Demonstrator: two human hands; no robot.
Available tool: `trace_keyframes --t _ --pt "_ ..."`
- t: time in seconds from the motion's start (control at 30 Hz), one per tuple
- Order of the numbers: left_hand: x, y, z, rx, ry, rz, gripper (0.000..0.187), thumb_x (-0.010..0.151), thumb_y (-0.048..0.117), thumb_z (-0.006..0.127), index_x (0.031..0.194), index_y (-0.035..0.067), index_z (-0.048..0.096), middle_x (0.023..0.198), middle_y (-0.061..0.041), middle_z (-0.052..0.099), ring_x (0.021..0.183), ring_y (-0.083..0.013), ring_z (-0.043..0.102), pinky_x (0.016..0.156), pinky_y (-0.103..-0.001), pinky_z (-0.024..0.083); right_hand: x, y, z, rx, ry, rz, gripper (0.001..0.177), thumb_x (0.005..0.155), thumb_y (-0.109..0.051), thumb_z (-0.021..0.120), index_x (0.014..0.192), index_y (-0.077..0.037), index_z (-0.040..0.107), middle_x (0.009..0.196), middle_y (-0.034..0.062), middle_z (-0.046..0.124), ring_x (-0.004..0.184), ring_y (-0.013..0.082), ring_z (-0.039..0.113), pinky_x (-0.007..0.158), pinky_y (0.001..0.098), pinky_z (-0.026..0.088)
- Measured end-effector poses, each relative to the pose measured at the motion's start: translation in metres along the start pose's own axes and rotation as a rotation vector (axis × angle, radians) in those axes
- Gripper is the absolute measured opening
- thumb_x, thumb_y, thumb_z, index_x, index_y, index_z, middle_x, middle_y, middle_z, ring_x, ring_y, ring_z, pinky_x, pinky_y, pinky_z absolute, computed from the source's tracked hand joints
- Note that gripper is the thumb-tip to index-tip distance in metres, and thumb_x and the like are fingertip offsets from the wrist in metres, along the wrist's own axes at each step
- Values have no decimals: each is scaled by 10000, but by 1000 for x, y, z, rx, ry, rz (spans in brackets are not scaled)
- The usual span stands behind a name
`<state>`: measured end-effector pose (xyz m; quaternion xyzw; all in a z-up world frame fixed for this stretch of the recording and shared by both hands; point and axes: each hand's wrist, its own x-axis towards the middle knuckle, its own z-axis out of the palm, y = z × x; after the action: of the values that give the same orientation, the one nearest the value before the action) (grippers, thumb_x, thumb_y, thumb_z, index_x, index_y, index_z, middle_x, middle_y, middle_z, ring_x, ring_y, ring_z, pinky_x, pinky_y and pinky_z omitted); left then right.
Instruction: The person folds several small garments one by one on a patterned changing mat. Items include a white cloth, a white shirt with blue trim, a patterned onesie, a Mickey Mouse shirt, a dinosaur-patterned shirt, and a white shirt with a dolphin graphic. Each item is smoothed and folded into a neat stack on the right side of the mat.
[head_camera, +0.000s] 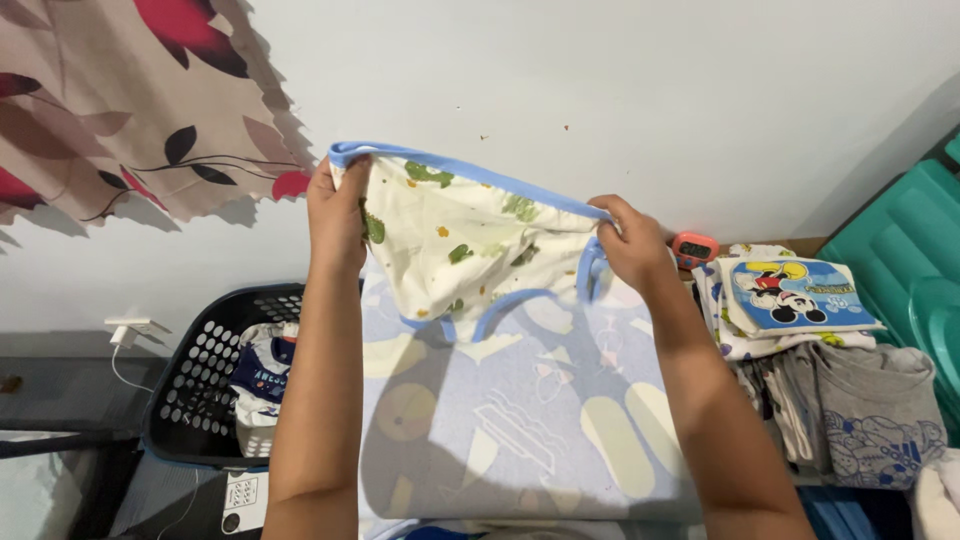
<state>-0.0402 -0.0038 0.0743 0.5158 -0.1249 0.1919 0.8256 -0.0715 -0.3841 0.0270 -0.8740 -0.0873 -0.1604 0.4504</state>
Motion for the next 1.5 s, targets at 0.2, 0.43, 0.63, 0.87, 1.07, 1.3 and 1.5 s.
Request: trace_keyframes --t 0.2,0.43,0.63,0.87,1.07,1.3,1.5 --pt "-13 28 -5 -69 8 -59 171 1051 245 641 1029 80 685 941 -10 701 768 -77 639 673 -247 503 13 -16 -1 -221 -207 -65 395 965 -406 700 1299 -195 703 1185 99 753 1039 229 678 895 380 548" --pt "-32 4 35 241 -412 -189 239 1043 290 644 965 66 672 789 18 626 653 -104 635 593 -272 540 15 -62 17 233 -335 -488 842 906 -352 794 1562 -38 370 1590 149 423 1471 228 367 1184 373 281" --pt "-66 -17 72 273 -499 -119 395 950 228 683 1272 9 623 1029 -35 675 862 -101 620 734 -266 534 16 -84 26 256 -393 -211 239 967 -71 689 1192 -9 746 1035 64 737 964 127 642 854 281 529" --pt "-130 -57 38 885 -496 -124 665 746 219 872 1308 91 541 1094 -113 676 878 -183 634 755 -320 527 28 -53 -19 736 -26 -152 193 991 2 527 1121 -38 664 987 14 667 924 93 612 833 248 519" --pt "-136 -119 -10 820 -433 -269 230 792 166 755 1008 87 752 870 -44 772 744 -143 693 717 -299 567 22 -55 -50 883 77 -137 188 1019 -66 606 1197 -104 559 1030 -25 622 973 77 581 876 254 523" --pt "-48 -138 -75 969 -158 -122 244 983 306 650 989 79 737 870 -52 751 811 -124 693 748 -269 524 49 -15 -73 376 50 24 131 1055 -129 626 1124 -25 667 1006 13 664 900 79 587 815 271 496" --pt "41 -52 -53 580 5 56 155 1031 181 608 997 51 685 826 -8 599 757 -98 513 662 -259 419 115 0 -81 670 168 -145 98 1112 -90 605 1144 -43 685 1067 12 669 969 94 587 896 270 486"
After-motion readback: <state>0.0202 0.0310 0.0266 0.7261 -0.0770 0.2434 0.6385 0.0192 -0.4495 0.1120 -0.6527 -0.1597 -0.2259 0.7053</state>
